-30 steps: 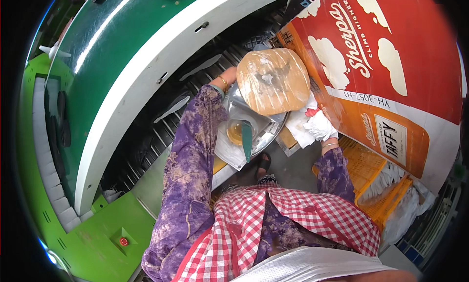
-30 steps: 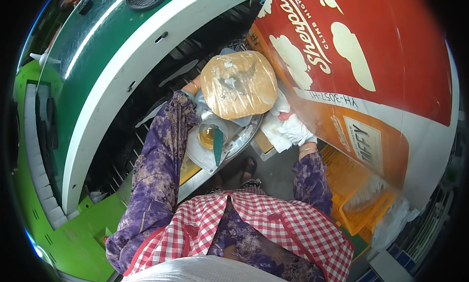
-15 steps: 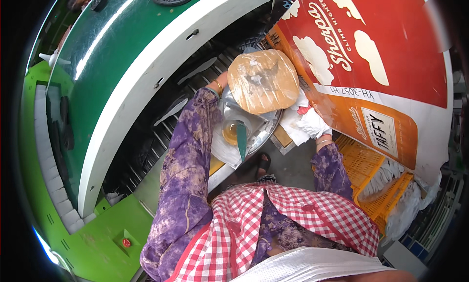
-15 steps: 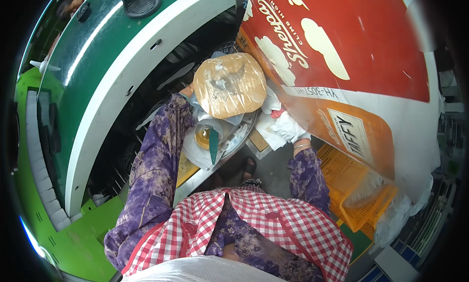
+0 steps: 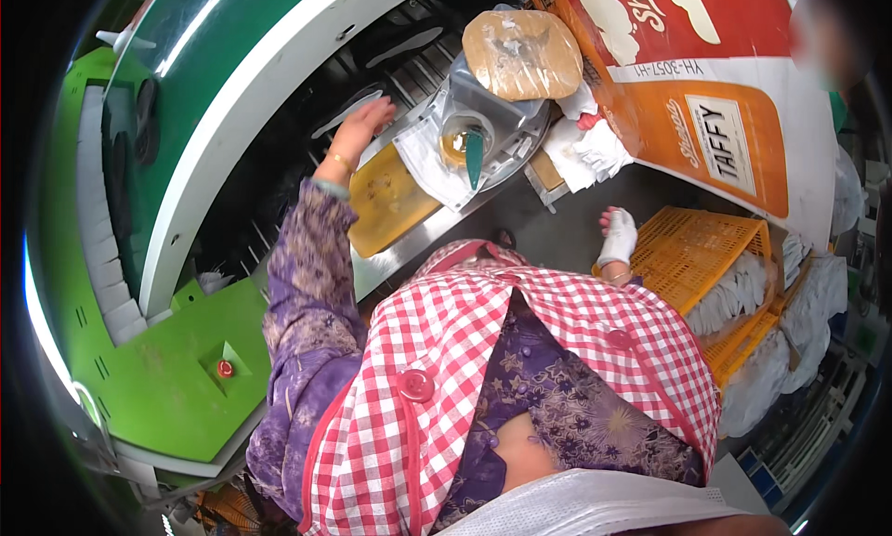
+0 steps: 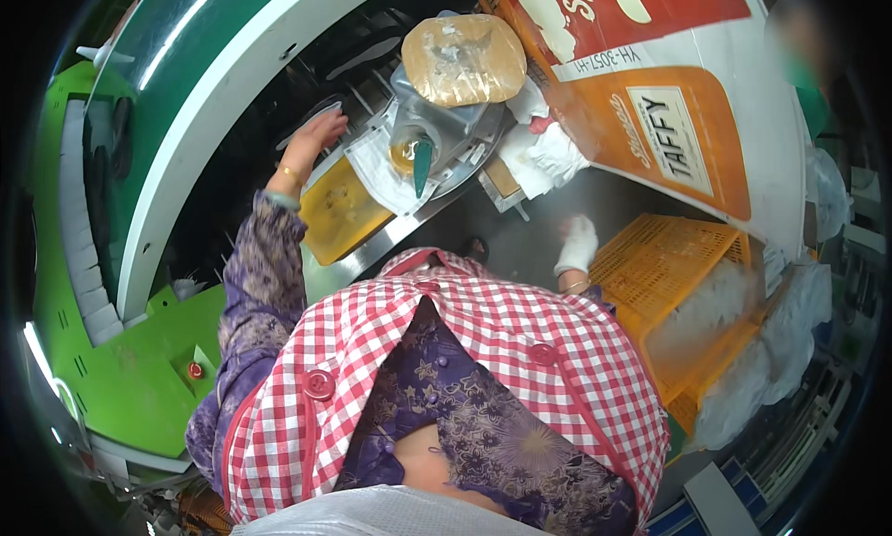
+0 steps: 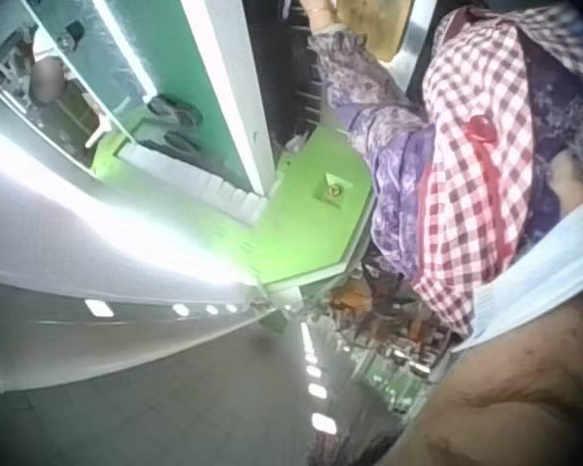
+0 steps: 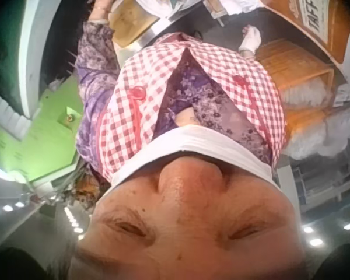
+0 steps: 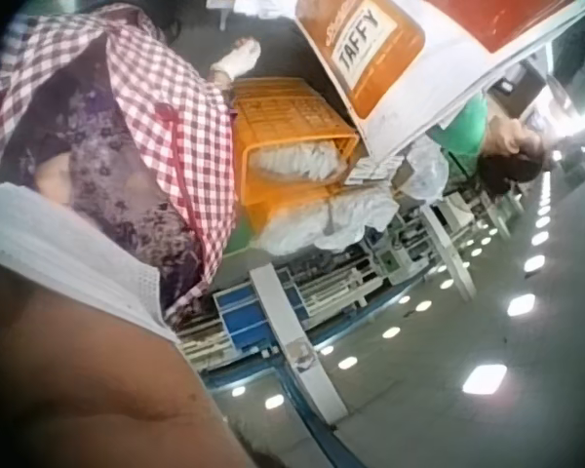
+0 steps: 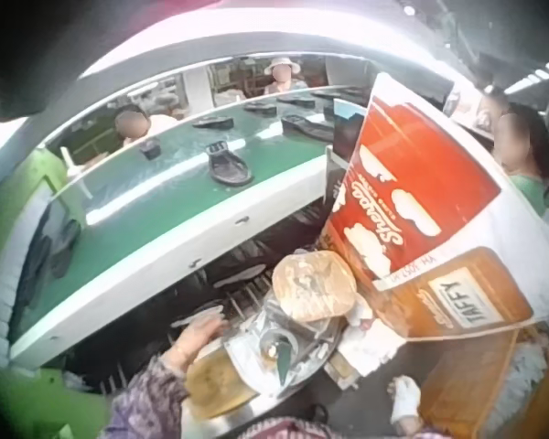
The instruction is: The recorder applies adhesive to the soles of shoes using a brush and then organizes boxes in a manufacturing environment.
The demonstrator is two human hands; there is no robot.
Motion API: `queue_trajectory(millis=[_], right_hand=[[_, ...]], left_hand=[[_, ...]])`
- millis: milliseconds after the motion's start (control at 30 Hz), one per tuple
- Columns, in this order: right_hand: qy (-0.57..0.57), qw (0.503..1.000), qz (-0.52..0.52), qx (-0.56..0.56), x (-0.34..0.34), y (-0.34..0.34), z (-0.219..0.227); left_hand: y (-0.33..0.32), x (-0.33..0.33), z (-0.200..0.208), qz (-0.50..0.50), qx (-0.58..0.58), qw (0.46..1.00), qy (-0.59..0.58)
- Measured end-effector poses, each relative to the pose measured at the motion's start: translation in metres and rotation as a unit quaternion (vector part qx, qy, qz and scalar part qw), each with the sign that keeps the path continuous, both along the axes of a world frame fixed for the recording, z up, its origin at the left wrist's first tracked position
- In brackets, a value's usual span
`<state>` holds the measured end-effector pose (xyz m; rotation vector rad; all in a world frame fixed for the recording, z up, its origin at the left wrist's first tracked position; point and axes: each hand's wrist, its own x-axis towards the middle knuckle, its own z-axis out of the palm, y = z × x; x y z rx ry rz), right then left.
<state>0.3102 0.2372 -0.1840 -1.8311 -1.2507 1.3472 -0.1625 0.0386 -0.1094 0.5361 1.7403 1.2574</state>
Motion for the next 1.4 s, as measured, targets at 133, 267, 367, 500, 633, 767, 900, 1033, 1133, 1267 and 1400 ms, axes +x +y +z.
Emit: queue_trajectory(millis=[133,267,367,500,633,767,900,1033,1133,1267,1400], right_hand=[[0.010,0.907,0.360,0.218,-0.088,-0.043,0.038],[0.016,0.736,0.506,0.449,-0.170,-0.045,0.076],[-0.015,0.648,0.554,0.522,-0.203,-0.037,0.085],[-0.038,0.589,0.565,0.576,-0.223,-0.028,0.080],[-0.076,0.583,0.540,0.603,-0.233,-0.004,0.075],[-0.018,0.657,0.500,0.564,-0.240,0.023,0.083],[-0.017,0.734,0.436,0.520,-0.244,0.045,0.096],[0.070,0.823,0.392,0.405,-0.244,0.054,0.097],[0.140,0.851,0.362,0.354,-0.248,0.051,0.091],[0.142,0.881,0.357,0.275,-0.252,0.045,0.082],[0.080,0.867,0.396,0.292,-0.251,0.044,0.077]], left_hand=[[-0.053,0.025,0.050,0.041,0.052,0.997,0.030],[-0.088,0.023,0.113,0.101,0.176,0.961,0.190],[-0.113,0.002,0.152,0.194,0.224,0.908,0.297],[-0.152,-0.050,0.194,0.312,0.187,0.844,0.393],[-0.174,-0.116,0.199,0.380,-0.011,0.785,0.489],[-0.154,-0.195,0.193,0.338,-0.203,0.748,0.534],[-0.134,-0.244,0.188,0.318,-0.285,0.766,0.481],[-0.125,-0.246,0.188,0.320,-0.296,0.776,0.456],[-0.125,-0.212,0.197,0.430,-0.013,0.867,0.252],[-0.122,-0.130,0.232,0.385,0.343,0.855,0.052],[-0.126,0.011,0.187,0.141,0.542,0.826,-0.055]])
